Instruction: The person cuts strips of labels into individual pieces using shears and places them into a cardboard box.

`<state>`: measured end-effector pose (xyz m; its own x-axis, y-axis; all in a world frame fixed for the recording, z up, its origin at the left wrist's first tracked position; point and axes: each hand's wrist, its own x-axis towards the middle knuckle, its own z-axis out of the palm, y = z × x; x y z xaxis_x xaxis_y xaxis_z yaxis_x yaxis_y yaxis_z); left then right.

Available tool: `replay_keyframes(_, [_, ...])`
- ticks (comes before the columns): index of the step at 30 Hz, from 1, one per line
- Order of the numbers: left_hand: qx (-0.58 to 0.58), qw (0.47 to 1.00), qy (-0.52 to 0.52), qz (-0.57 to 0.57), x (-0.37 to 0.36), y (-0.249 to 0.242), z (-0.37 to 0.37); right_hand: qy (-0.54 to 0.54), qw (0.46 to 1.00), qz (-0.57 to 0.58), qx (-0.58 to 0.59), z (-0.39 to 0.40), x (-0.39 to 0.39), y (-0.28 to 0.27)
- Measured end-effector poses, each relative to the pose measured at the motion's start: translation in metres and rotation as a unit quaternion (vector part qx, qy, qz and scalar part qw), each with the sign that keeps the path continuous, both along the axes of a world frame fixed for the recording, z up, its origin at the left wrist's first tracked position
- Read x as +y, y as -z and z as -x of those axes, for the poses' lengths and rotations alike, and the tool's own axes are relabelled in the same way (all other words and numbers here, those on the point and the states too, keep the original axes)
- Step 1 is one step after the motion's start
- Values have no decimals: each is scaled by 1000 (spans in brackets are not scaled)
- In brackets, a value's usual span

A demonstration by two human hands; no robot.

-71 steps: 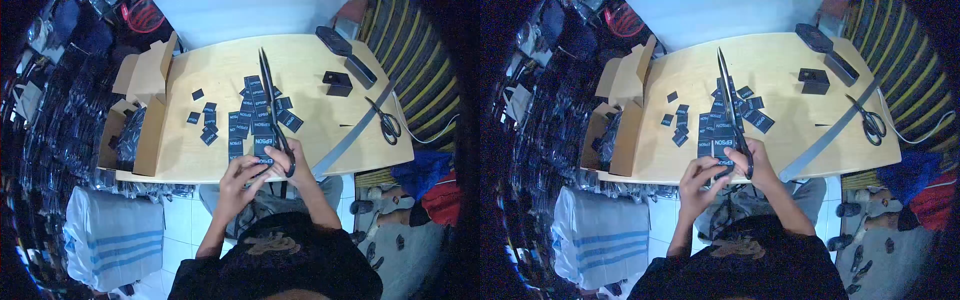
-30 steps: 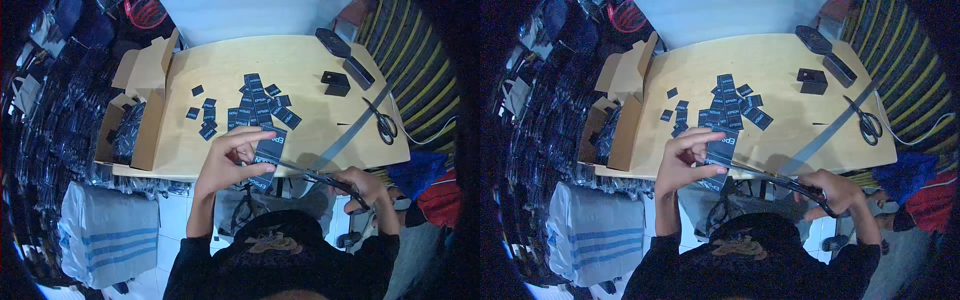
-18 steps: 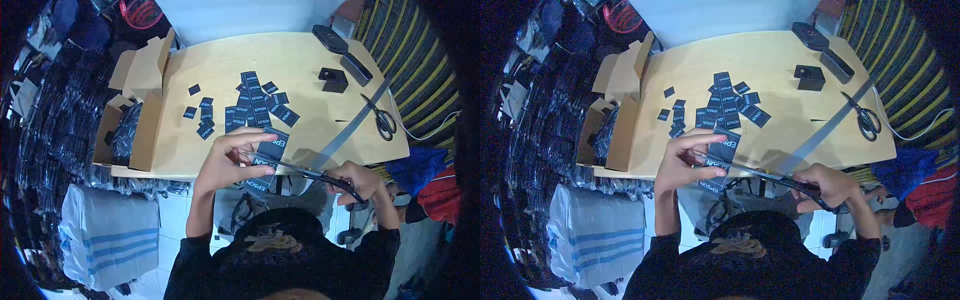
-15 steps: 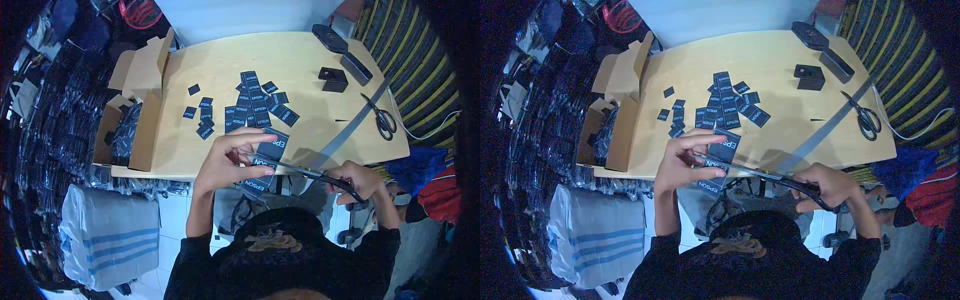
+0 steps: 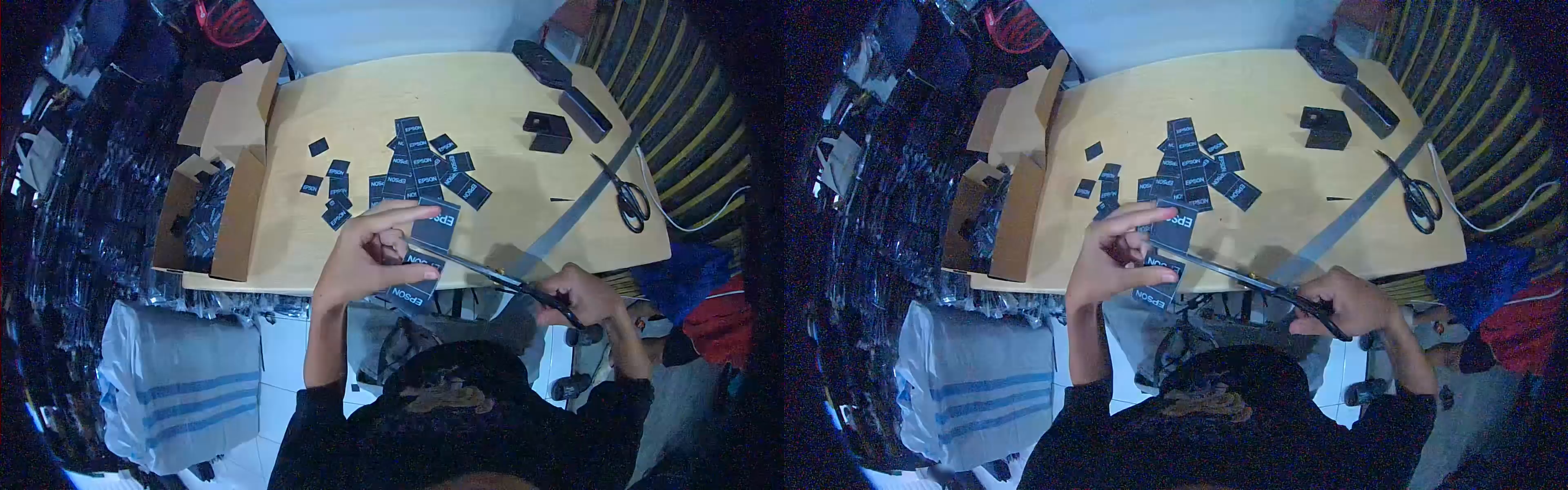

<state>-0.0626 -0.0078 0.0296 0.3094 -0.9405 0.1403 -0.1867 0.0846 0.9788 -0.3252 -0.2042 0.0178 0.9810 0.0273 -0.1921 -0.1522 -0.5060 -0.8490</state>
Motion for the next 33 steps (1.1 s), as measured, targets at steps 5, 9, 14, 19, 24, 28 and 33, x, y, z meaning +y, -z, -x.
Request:
replay_keyframes(5, [-44, 995, -86, -35, 8, 13, -27, 27, 1000, 6, -8, 9, 3, 9])
replay_keyframes(9, [-91, 979, -173, -54, 20, 54, -84, 38, 999, -19, 14, 15, 4, 25])
replay_keyframes(14, [-153, 944, -226, -185, 42, 68, -123, 104, 992, -73, -24, 4, 21, 37])
replay_keyframes(19, [-114, 945, -295, -83, 50, 47, -91, 211, 966, -122, -84, -29, 56, 42])
replay_keyframes(24, [-15, 987, -161, -21, 34, 2, -5, 214, 939, -218, -159, -85, 91, 29])
replay_keyframes(28, [102, 978, -165, 77, 14, 9, 28, 216, 912, -277, -214, -105, 100, 27])
replay_keyframes(33, [126, 969, -145, 157, 20, 26, 50, 256, 909, -271, -184, -98, 87, 12])
